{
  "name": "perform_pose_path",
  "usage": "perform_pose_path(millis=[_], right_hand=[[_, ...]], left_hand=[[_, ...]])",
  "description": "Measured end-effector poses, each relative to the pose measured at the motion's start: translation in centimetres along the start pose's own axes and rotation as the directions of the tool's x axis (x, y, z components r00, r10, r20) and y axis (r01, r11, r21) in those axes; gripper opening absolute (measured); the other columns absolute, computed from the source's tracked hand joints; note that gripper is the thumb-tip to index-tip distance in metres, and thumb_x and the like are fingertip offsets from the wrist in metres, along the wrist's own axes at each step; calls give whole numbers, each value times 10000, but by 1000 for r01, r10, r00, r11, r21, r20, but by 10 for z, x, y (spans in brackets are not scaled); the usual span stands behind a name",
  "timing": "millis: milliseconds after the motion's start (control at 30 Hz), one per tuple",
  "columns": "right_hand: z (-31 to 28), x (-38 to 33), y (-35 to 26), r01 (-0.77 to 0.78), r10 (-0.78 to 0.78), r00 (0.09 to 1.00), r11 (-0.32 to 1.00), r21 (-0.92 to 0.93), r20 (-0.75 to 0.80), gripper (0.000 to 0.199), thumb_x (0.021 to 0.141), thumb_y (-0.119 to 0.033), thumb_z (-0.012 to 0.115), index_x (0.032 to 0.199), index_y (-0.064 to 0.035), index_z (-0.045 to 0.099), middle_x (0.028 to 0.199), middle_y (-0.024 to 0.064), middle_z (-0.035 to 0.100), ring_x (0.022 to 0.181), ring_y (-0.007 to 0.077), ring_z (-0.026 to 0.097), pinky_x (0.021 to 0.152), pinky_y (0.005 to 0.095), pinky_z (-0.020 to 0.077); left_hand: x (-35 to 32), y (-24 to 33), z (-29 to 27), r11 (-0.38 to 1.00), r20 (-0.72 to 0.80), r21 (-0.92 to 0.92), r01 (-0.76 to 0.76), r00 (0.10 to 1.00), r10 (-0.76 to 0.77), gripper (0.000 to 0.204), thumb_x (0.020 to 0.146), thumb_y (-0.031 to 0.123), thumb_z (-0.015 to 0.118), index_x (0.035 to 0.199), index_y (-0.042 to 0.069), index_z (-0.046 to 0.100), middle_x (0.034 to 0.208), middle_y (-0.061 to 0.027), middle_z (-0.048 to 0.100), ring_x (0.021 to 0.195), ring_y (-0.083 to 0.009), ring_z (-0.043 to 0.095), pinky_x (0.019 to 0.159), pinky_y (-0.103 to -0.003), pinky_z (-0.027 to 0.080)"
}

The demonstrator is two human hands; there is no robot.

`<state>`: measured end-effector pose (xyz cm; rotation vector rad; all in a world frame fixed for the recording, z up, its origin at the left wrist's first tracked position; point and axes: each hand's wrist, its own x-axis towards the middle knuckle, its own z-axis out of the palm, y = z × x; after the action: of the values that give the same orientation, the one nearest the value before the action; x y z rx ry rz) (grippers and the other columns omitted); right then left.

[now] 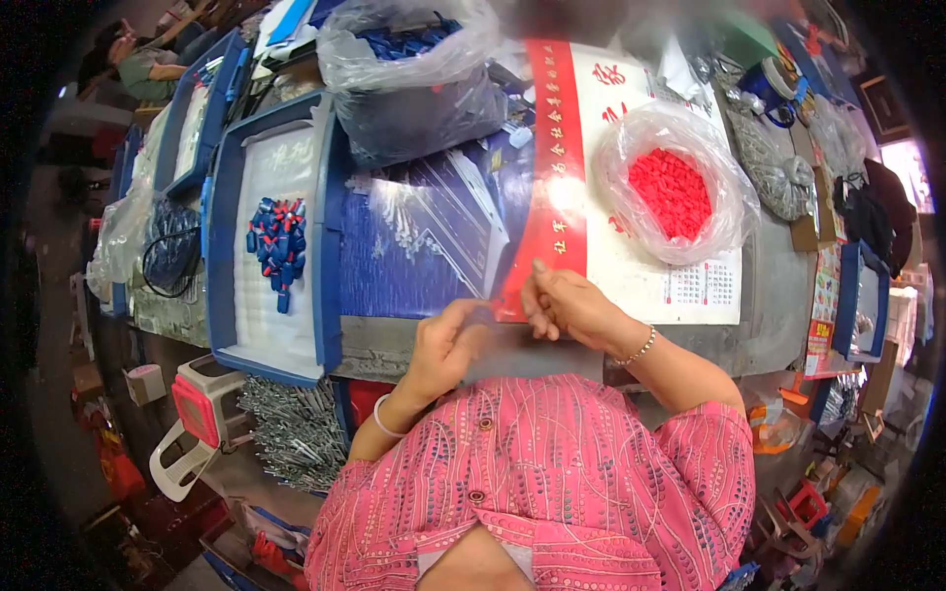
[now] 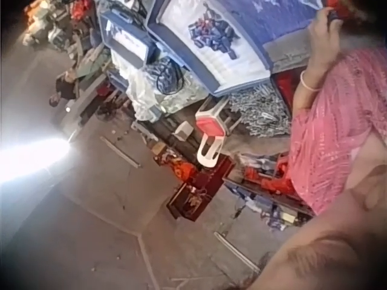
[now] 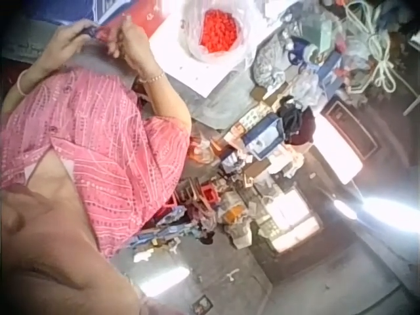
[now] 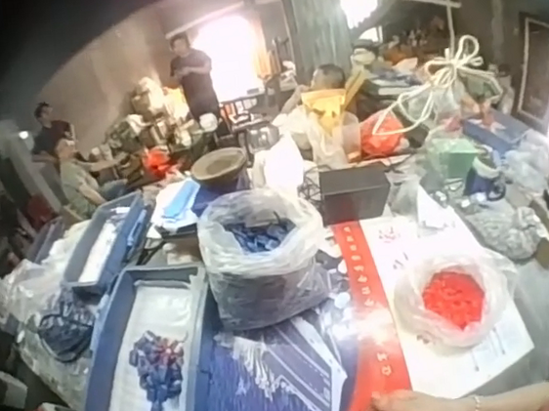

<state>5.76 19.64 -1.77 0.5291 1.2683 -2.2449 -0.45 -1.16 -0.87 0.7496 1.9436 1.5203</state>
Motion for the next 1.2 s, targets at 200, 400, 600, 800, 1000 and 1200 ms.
perform_pose_path(millis=[200, 400, 600, 800, 1000, 1200], right_hand=[[5, 6, 3, 72, -71, 997, 992, 106, -14, 506, 948, -472, 332, 742, -41, 498, 543, 40, 487, 445, 118, 445, 523, 251, 433], [3, -2, 3, 114, -139, 987, 957, -268, -77, 486, 944, -462, 353, 759, -38, 500, 571, 48, 523, 478, 110, 491, 479, 216, 408], [17, -3, 7, 151, -156, 987, 795, -588, 42, 345, 955, -297, 403, 817, -13, 542, 646, 45, 557, 565, 113, 548, 534, 245, 448], [25, -6, 10, 281, -197, 958, 521, -806, 206, 325, 926, -300, 467, 834, 6, 527, 644, 142, 565, 585, 249, 591, 565, 352, 451], [24, -16, -6, 299, -203, 952, 447, -843, 230, 287, 905, -289, 497, 889, -7, 548, 691, 171, 583, 635, 315, 596, 582, 378, 451], [24, -26, -34, 308, -273, 941, 454, -836, 199, 238, 870, -237, 549, 844, -2, 576, 722, 150, 604, 633, 280, 601, 582, 353, 461]], left_hand=[[-9, 6, -19, 991, -89, -126, 54, 994, -66, 214, 871, 100, 544, 1060, -1, 551, 701, -35, 605, 563, -66, 535, 523, -220, 436], [-17, 6, -78, 999, -353, -41, -23, 936, 7, 235, 844, 9, 532, 1077, -4, 566, 932, -13, 572, 803, -70, 527, 686, -199, 424], [-25, 4, -207, 868, -687, 472, 153, 682, 253, 183, 835, 47, 584, 997, -35, 607, 832, -42, 548, 701, -90, 518, 612, -221, 419], [-6, -62, -276, 648, -669, 578, 495, 742, 30, 310, 769, 232, 643, 991, 19, 611, 876, -201, 633, 825, -347, 616, 708, -401, 477], [-4, -40, -249, 538, -658, 667, 516, 746, 101, 364, 775, 213, 651, 1065, 10, 565, 901, -205, 617, 842, -374, 589, 737, -435, 457], [-26, -21, -224, 633, -677, 671, 387, 669, 308, 275, 803, 130, 616, 1043, 4, 567, 896, -174, 585, 761, -311, 590, 681, -389, 461]])
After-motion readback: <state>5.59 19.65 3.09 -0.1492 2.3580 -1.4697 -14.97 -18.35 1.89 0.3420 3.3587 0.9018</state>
